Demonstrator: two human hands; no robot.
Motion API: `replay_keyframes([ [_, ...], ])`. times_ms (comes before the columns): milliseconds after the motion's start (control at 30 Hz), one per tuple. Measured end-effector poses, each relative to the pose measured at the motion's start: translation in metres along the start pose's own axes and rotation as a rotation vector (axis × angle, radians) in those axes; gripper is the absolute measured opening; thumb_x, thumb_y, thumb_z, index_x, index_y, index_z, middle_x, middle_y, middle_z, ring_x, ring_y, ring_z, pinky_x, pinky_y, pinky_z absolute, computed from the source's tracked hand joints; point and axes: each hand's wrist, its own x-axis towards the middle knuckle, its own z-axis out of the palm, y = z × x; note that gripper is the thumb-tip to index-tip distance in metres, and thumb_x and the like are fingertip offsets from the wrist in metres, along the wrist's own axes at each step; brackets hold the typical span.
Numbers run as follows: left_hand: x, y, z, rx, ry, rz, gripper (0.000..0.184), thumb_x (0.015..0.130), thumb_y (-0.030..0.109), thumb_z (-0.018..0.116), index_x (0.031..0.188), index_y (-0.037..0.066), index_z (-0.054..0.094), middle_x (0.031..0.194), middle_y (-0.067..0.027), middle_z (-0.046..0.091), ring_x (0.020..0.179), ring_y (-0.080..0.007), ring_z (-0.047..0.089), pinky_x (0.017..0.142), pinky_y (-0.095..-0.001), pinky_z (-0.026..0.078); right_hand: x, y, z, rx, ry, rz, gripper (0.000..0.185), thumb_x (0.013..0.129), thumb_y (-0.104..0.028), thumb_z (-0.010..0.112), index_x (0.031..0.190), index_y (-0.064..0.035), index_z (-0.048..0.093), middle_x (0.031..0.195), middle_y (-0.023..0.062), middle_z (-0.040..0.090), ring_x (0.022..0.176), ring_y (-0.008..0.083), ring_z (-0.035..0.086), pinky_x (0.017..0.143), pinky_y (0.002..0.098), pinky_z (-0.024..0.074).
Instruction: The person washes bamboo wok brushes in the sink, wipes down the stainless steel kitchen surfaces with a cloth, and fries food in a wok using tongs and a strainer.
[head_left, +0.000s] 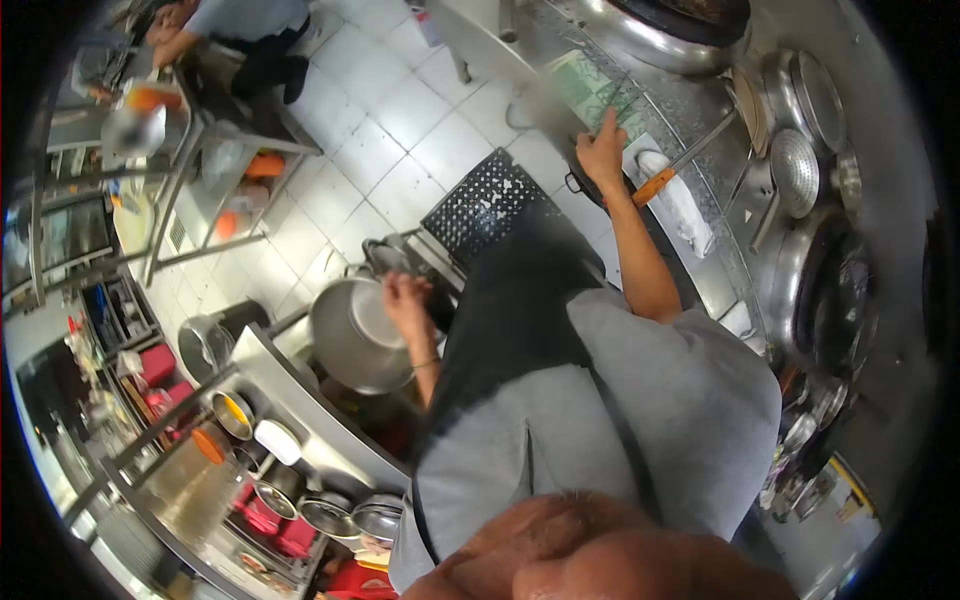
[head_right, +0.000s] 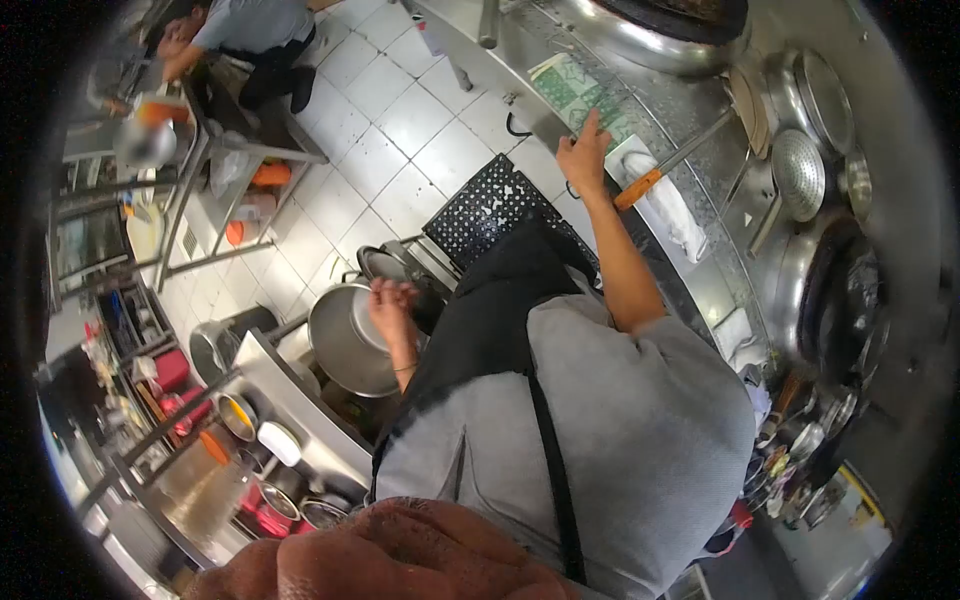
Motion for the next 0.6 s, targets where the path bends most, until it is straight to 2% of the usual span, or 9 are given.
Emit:
replay_keyframes([
  [33, 0.000, -0.007, 0.014, 0.111, -0.074, -0.055, 0.045, 0.094, 0.016, 0.060, 0.133, -0.001, 0.043, 0.100, -0.0104, 0.058, 0.083, -0.0201, 0.062, 0.066, -0.0327, 0.055, -0.006, 0.002, -0.003, -0.012, 0.016, -0.045, 0.081, 0.081, -0.013, 0.065, 0.147, 0.0033, 0.020, 0.125, 0.0385, 0.035, 0.111, 0.0485, 0.046, 0.098, 0.0481, 0.0403],
  [67, 0.003, -0.018, 0.022, 0.196, -0.176, -0.050, 0.045, 0.093, 0.015, 0.061, 0.132, -0.002, 0.044, 0.100, -0.0119, 0.059, 0.083, -0.0221, 0.063, 0.067, -0.0344, 0.054, -0.011, 0.000, -0.005, -0.061, 0.019, -0.096, 0.082, 0.081, -0.010, 0.067, 0.147, 0.0024, 0.020, 0.120, 0.0331, 0.039, 0.111, 0.0476, 0.047, 0.095, 0.0469, 0.0428],
  [133, 0.008, -0.032, 0.035, 0.361, -0.382, -0.038, 0.046, 0.091, 0.015, 0.062, 0.130, -0.003, 0.046, 0.101, -0.0150, 0.061, 0.082, -0.0260, 0.063, 0.069, -0.0379, 0.054, -0.024, -0.013, -0.018, -0.105, -0.042, -0.087, 0.082, 0.081, -0.009, 0.067, 0.147, 0.0017, 0.021, 0.119, 0.0308, 0.039, 0.111, 0.0468, 0.048, 0.094, 0.0462, 0.0439],
  [233, 0.024, -0.014, 0.046, 1.104, -0.679, 0.527, 0.044, 0.088, 0.015, 0.064, 0.126, -0.006, 0.051, 0.105, -0.0208, 0.062, 0.085, -0.0355, 0.064, 0.075, -0.0437, 0.053, -0.038, -0.028, -0.033, -0.036, -0.056, -0.096, 0.081, 0.081, -0.010, 0.067, 0.147, 0.0008, 0.023, 0.117, 0.0273, 0.040, 0.110, 0.0450, 0.049, 0.093, 0.0452, 0.0454],
  [300, 0.031, -0.003, 0.055, 1.272, -0.693, 0.399, 0.046, 0.086, 0.018, 0.065, 0.123, -0.006, 0.054, 0.109, -0.0240, 0.062, 0.096, -0.0379, 0.062, 0.082, -0.0437, 0.051, -0.041, -0.029, -0.043, -0.017, -0.082, -0.151, 0.077, 0.082, -0.009, 0.067, 0.146, 0.0002, 0.025, 0.118, 0.0273, 0.041, 0.106, 0.0425, 0.052, 0.084, 0.0445, 0.0501],
  [367, 0.042, 0.006, 0.061, 1.444, -0.681, 0.273, 0.048, 0.083, 0.022, 0.067, 0.121, -0.006, 0.057, 0.113, -0.0272, 0.063, 0.107, -0.0402, 0.060, 0.090, -0.0437, 0.049, -0.038, -0.031, -0.053, 0.074, 0.088, -0.254, 0.060, 0.083, -0.005, 0.064, 0.139, -0.0010, 0.043, 0.108, 0.0229, 0.051, 0.098, 0.0375, 0.057, 0.075, 0.0420, 0.0511],
  [467, 0.068, 0.008, 0.081, 1.435, -0.714, 0.326, 0.049, 0.084, 0.026, 0.066, 0.119, -0.007, 0.059, 0.113, -0.0278, 0.064, 0.107, -0.0412, 0.061, 0.091, -0.0440, 0.049, -0.031, -0.021, -0.097, 0.234, 0.096, 0.009, 0.040, 0.083, -0.005, 0.062, 0.122, -0.0020, 0.059, 0.093, 0.0175, 0.058, 0.088, 0.0344, 0.059, 0.070, 0.0417, 0.0492],
  [533, 0.081, 0.005, 0.096, 1.526, -0.718, 0.333, 0.048, 0.085, 0.027, 0.066, 0.120, -0.005, 0.059, 0.113, -0.0261, 0.065, 0.106, -0.0398, 0.062, 0.092, -0.0438, 0.048, -0.021, 0.000, -0.133, 0.346, 0.307, -0.016, 0.026, 0.083, -0.007, 0.062, 0.109, -0.0024, 0.066, 0.085, 0.0142, 0.060, 0.082, 0.0335, 0.059, 0.068, 0.0436, 0.0472],
  [600, 0.083, 0.009, 0.120, 1.510, -0.763, 0.320, 0.048, 0.085, 0.027, 0.066, 0.121, -0.004, 0.059, 0.113, -0.0250, 0.065, 0.107, -0.0389, 0.062, 0.092, -0.0431, 0.048, -0.014, 0.100, -0.143, 0.029, 0.565, -0.031, 0.035, 0.082, -0.006, 0.066, 0.117, -0.0064, 0.064, 0.100, 0.0198, 0.061, 0.091, 0.0291, 0.060, 0.072, 0.0344, 0.0487],
])
